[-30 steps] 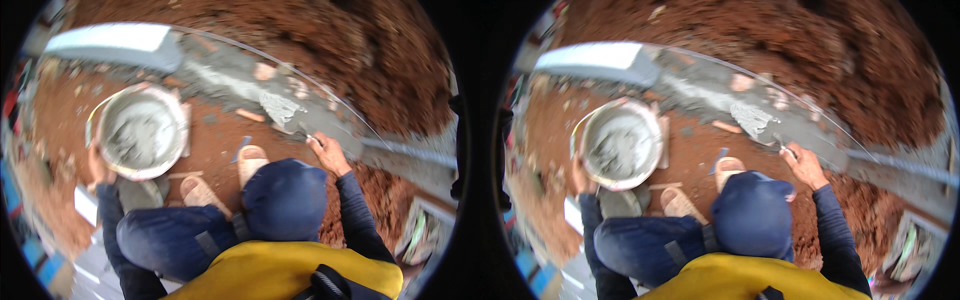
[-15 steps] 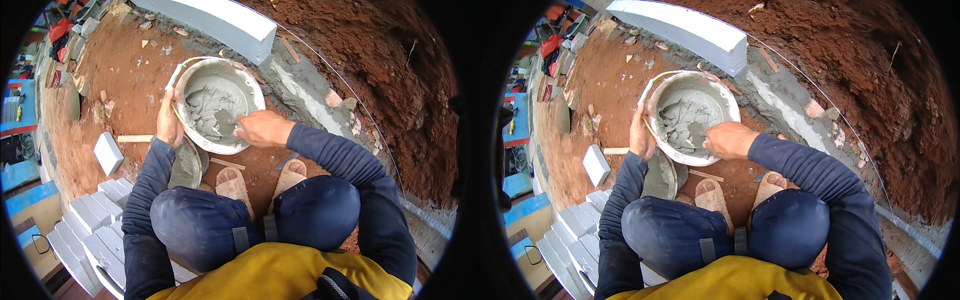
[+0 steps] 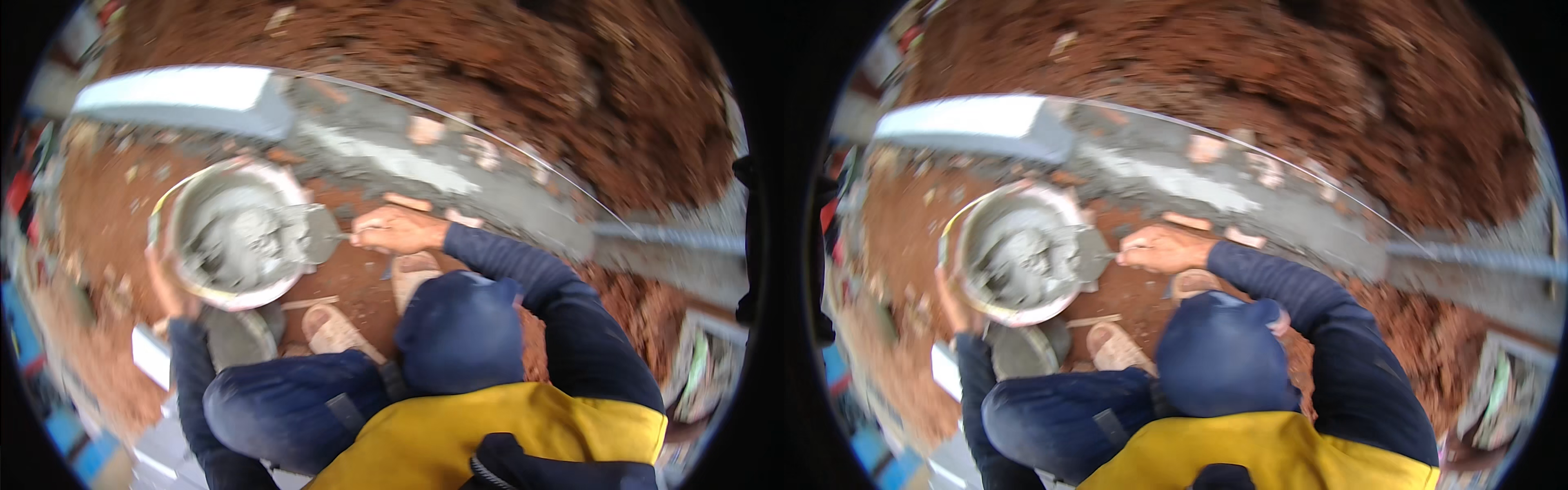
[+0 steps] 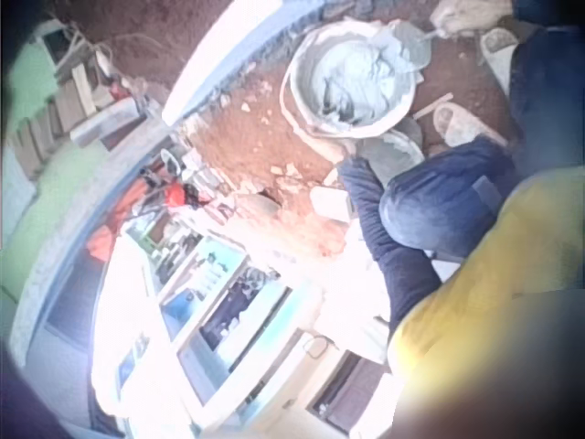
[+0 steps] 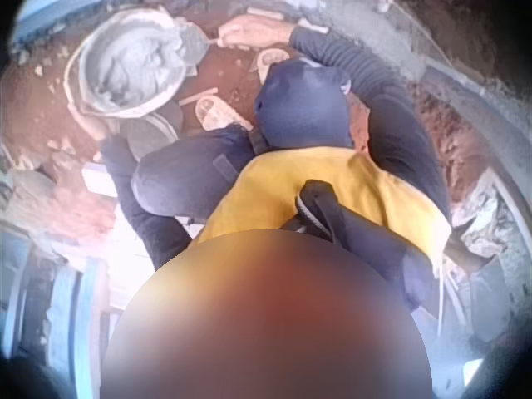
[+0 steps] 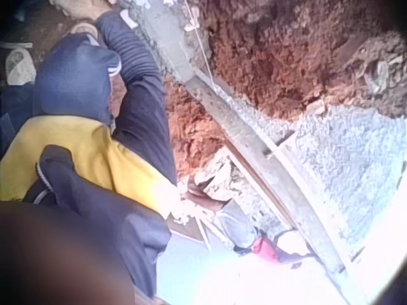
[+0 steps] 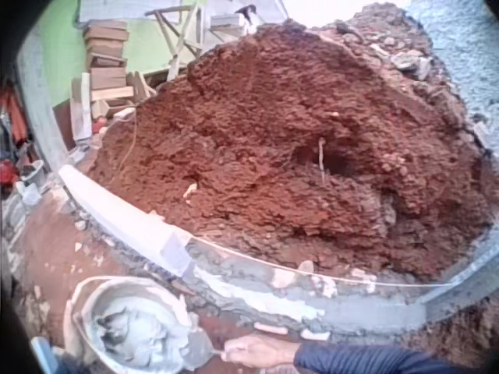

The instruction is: The person installs white rectangular tiles along a curved foundation line. They apply cement mortar to the back of each tile using a trowel, place the tile onto the prepared bed, and tap it into position with a hammer. The person repeats this process for multiple tiles along the curve.

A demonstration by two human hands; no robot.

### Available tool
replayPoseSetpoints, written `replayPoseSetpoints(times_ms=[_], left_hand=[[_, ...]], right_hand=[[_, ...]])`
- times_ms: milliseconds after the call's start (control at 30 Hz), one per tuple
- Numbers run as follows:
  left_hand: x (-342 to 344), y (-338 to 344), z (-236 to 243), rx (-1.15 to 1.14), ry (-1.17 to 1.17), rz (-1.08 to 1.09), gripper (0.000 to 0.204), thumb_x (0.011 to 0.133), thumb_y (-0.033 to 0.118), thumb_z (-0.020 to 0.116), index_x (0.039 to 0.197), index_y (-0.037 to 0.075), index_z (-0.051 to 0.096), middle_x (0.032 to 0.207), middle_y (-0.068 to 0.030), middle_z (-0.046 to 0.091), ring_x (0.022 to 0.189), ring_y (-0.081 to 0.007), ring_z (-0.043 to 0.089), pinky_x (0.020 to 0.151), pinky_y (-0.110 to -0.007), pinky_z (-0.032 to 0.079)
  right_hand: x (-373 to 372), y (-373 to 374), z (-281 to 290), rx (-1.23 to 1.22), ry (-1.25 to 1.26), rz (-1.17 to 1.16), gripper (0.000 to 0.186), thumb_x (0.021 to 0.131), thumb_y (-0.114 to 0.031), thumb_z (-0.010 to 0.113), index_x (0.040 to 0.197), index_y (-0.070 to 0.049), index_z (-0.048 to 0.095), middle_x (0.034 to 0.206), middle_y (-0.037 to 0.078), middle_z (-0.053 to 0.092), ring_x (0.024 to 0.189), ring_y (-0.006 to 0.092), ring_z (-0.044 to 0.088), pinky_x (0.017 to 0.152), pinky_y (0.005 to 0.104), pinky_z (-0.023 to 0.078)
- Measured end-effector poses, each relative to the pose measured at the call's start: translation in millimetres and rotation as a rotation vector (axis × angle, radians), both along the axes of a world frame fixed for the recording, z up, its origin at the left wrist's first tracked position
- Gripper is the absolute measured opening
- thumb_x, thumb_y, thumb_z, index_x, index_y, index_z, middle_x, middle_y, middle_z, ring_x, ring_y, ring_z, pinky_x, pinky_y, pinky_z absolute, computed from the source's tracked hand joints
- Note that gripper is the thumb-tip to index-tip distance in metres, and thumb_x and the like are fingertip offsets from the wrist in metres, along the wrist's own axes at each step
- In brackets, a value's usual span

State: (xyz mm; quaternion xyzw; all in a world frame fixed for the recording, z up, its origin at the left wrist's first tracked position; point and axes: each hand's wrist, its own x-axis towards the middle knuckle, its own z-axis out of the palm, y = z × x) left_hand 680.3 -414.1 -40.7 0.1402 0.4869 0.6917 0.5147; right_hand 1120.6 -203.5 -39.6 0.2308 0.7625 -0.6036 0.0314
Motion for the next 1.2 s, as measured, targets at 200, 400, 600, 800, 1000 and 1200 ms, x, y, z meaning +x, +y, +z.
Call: replayPoseSetpoints(times_ms=[200,400,600,800,1000,1200], left_hand=[[-58.6,-30.9,-31.8,-0.381,-0.009,0.229,0.088,0.103,0.068,0.055,0.152,-0.005,0.052,0.152,-0.0221,0.059,0.139,-0.0369,0.057,0.121,-0.05,0.042],[-71.3,-33.9,-46.9,-0.44,-0.025,0.33,0.094,0.1,0.071,0.058,0.155,-0.005,0.048,0.155,-0.0231,0.055,0.142,-0.0391,0.053,0.121,-0.053,0.041],[-64.8,-30.2,-37.0,-0.428,-0.01,0.223,0.101,0.098,0.074,0.059,0.158,-0.006,0.044,0.158,-0.023,0.053,0.143,-0.0395,0.052,0.121,-0.053,0.041],[-65.9,-30.4,-42.2,-0.449,0.036,0.29,0.098,0.098,0.072,0.06,0.156,-0.006,0.047,0.155,-0.0223,0.056,0.142,-0.0388,0.053,0.122,-0.052,0.04],[-80.0,-34.1,-45.9,-0.442,-0.041,0.275,0.093,0.101,0.069,0.058,0.155,-0.005,0.049,0.156,-0.0211,0.056,0.142,-0.037,0.054,0.122,-0.05,0.04],[-72.4,-32.9,-44.1,-0.429,-0.068,0.261,0.094,0.099,0.07,0.06,0.157,-0.004,0.047,0.157,-0.0216,0.053,0.144,-0.0382,0.051,0.122,-0.053,0.039]], right_hand=[[217.5,-17.1,13.5,0.485,-0.407,-0.458,0.05,0.106,-0.063,0.05,0.102,-0.017,0.069,0.077,0.01,0.069,0.068,0.0285,0.067,0.064,0.0473,0.054],[338.5,-47.0,18.3,0.906,-0.882,-0.539,0.035,0.106,-0.043,0.065,0.11,-0.008,0.065,0.103,0.015,0.07,0.091,0.0398,0.073,0.076,0.0494,0.059],[341.6,-83.9,-20.5,0.795,-0.881,-0.841,0.043,0.108,-0.05,0.059,0.106,-0.007,0.062,0.096,0.021,0.073,0.084,0.0451,0.072,0.073,0.0551,0.056],[266.1,-135.0,-28.7,-0.383,-0.428,-1.387,0.045,0.112,-0.048,0.048,0.105,-0.006,0.063,0.067,0.006,0.06,0.05,0.0199,0.057,0.047,0.0359,0.05],[205.4,-109.3,-42.9,-0.381,-0.419,-1.127,0.051,0.112,-0.05,0.045,0.112,-0.002,0.065,0.077,0.009,0.065,0.064,0.0224,0.065,0.064,0.0409,0.056],[280.5,-120.7,-34.4,0.155,-0.863,-0.993,0.074,0.11,-0.064,0.035,0.144,-0.004,0.062,0.14,0.029,0.067,0.133,0.0435,0.063,0.116,0.0517,0.047]])
